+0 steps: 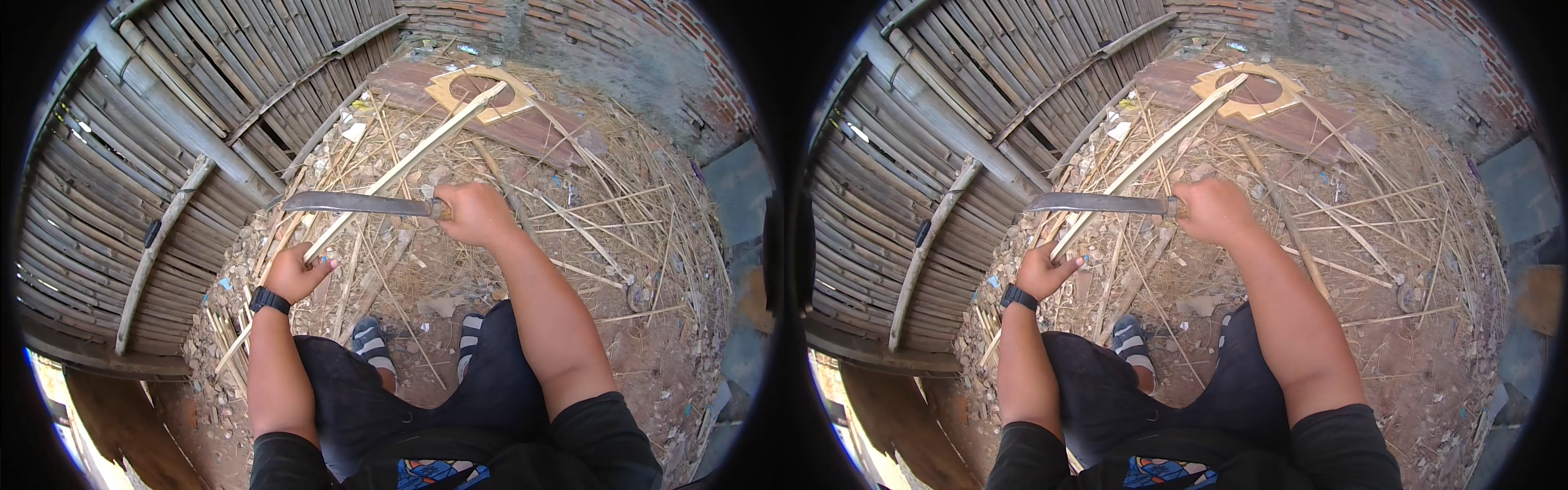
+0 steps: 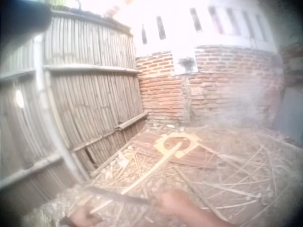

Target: The person holds a long, thin piece of bamboo in their left hand and uses a knife in their right hand to shave and shape the bamboo. They repeatedly scrape the blade along the bamboo's surface to remove thin strips of material, refining its form.

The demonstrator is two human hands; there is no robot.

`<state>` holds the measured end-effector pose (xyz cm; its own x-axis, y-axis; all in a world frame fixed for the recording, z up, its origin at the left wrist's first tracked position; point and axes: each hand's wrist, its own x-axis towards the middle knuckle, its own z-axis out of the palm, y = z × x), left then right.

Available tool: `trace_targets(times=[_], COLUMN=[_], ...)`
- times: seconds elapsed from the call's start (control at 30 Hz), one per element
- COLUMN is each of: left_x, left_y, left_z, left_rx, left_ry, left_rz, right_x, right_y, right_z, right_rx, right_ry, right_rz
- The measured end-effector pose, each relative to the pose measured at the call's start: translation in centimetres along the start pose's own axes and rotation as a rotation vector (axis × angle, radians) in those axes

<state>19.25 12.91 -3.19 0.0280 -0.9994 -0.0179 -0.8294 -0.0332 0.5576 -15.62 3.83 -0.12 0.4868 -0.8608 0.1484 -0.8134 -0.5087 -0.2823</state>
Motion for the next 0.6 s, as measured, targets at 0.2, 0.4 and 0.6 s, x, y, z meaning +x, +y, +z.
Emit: trace_targets(times=[0.2,0.4,0.6], left_x=[-0.1,0.8,0.0], left_y=[-0.2,-0.6,0.2], left_z=[-0.6,0.2,0.2], left_rx=[0.12,0.107,0.01], left_ry=[0.028,-0.044,-0.053], left_rz=[0.016,0.051,0.022], right_x=[0.5,-0.4,0.4], right_y=[6.1,2.7,0.9], right_z=[0.5,0.4,1.3], right_rx=[0.28,0.189,0.02], right_ry=[0.361,0.178,0.051], right_rz=[0.454,0.323,-0.044])
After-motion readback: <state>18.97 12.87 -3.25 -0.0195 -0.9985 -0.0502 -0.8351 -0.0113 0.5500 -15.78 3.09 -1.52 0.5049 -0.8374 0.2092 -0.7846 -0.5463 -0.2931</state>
